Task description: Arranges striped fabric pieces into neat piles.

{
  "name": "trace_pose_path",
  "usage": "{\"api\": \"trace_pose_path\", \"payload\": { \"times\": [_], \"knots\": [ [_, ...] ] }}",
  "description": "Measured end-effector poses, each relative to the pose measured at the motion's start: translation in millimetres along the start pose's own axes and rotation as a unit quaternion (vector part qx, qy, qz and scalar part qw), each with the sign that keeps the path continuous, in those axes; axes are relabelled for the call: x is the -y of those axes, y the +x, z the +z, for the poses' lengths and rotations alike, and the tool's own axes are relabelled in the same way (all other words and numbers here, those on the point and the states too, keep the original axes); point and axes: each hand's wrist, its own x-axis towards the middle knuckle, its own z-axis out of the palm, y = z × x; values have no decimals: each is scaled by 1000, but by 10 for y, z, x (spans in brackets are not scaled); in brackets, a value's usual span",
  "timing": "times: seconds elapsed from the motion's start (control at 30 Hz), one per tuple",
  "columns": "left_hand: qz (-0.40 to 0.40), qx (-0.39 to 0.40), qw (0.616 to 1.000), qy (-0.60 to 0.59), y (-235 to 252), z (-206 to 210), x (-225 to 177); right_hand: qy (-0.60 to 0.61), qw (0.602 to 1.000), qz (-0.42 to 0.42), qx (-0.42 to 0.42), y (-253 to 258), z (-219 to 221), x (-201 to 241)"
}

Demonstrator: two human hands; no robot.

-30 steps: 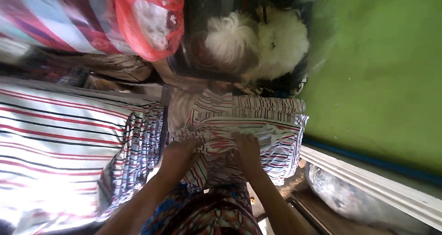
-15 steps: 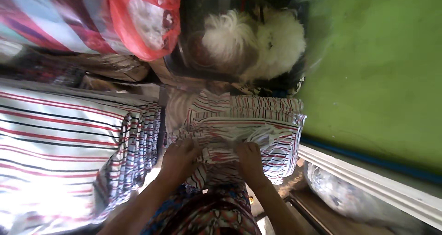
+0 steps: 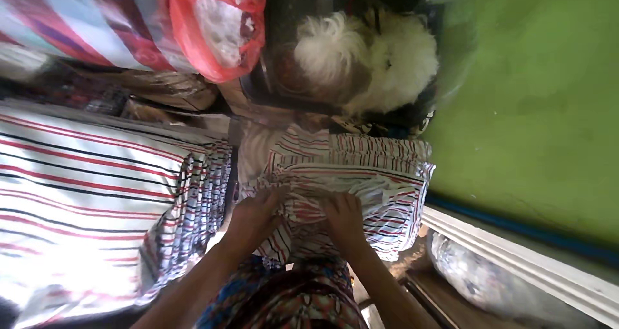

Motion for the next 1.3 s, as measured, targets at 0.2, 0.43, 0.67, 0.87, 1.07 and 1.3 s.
{"api": "trace_pose_path", "payload": {
  "times": [0.2, 0.43, 0.67, 0.87, 1.07, 1.3],
  "knots": [
    [66, 21, 998, -8, -15, 16, 47, 35, 998, -23, 38, -108, -171, -20],
    [81, -5, 997, 4, 24, 27, 43, 39, 985, 85, 147, 262, -107, -73],
    [26, 28, 999, -1, 108, 6, -79, 31, 999, -6, 29, -2, -111, -27],
    [-9, 71, 997, 11, 8, -95, -81, 77, 991, -18, 107, -48, -253, -66],
    [135, -27, 990, 33, -55, -13, 96, 72, 967, 117, 213, 372, -259, -69],
    [-77, 26, 997, 10, 102, -94, -64, 44, 926, 217, 305, 602, -264, 13]
  ]
}}
